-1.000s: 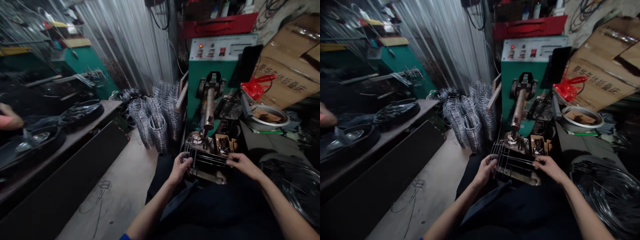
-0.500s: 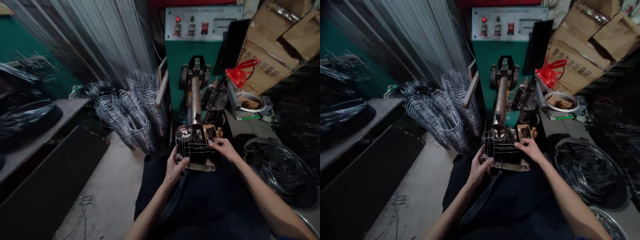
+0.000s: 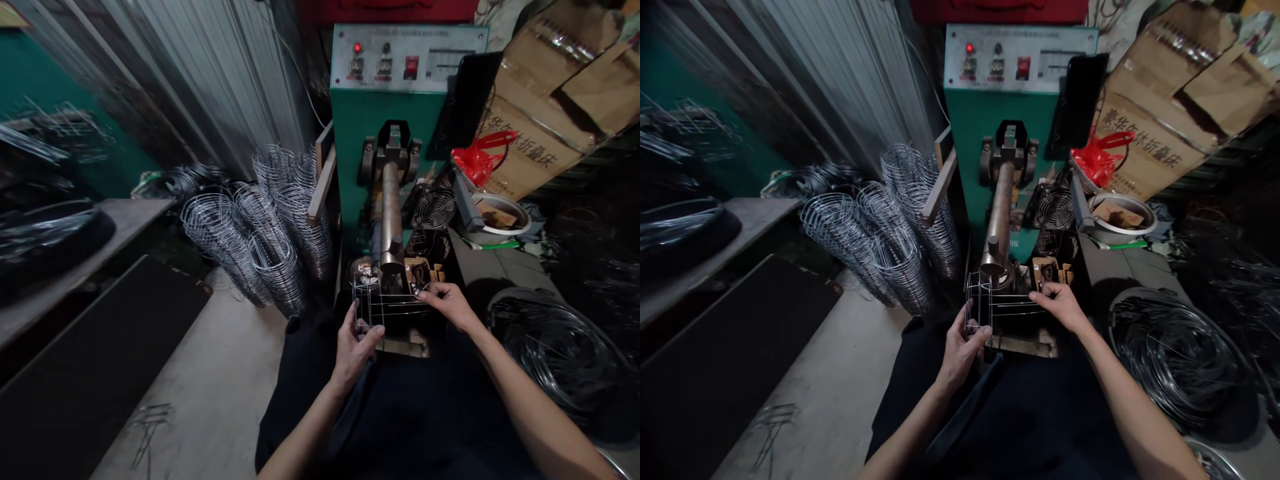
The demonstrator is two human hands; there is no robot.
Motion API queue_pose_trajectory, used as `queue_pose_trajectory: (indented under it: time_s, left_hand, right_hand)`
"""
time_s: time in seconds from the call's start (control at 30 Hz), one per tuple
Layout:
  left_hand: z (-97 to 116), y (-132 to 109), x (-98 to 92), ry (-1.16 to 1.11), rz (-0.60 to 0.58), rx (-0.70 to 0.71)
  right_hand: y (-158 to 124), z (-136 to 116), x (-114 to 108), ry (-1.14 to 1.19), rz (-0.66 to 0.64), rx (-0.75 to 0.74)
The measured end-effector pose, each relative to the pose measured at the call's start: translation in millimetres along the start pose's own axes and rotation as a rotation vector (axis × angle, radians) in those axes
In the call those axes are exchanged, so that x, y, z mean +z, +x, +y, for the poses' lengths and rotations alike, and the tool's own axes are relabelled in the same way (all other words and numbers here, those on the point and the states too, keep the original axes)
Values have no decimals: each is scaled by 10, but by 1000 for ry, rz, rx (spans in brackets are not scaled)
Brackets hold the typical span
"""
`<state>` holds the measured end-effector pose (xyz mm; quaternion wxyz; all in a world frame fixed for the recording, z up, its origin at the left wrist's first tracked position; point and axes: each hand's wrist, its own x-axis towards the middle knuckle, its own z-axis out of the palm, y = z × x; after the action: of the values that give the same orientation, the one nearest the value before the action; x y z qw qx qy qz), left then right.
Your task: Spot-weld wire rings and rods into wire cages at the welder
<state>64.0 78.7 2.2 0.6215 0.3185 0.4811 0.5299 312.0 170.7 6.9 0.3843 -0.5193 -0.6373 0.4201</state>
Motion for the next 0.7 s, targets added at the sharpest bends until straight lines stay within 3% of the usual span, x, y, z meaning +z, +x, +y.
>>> queue_pose_trajectory:
  time_s: [0.4, 0.6, 0.7]
  left_hand:
    - [-29, 130, 34, -5, 20, 17]
    - [-20, 138, 5, 0, 8, 14]
    - [-22, 126, 11, -11, 8, 12]
  right_hand:
    - [162, 83, -53, -28, -8, 21]
    - [284, -1, -198, -48, -299, 146]
    - [293, -9, -214, 1, -353, 183]
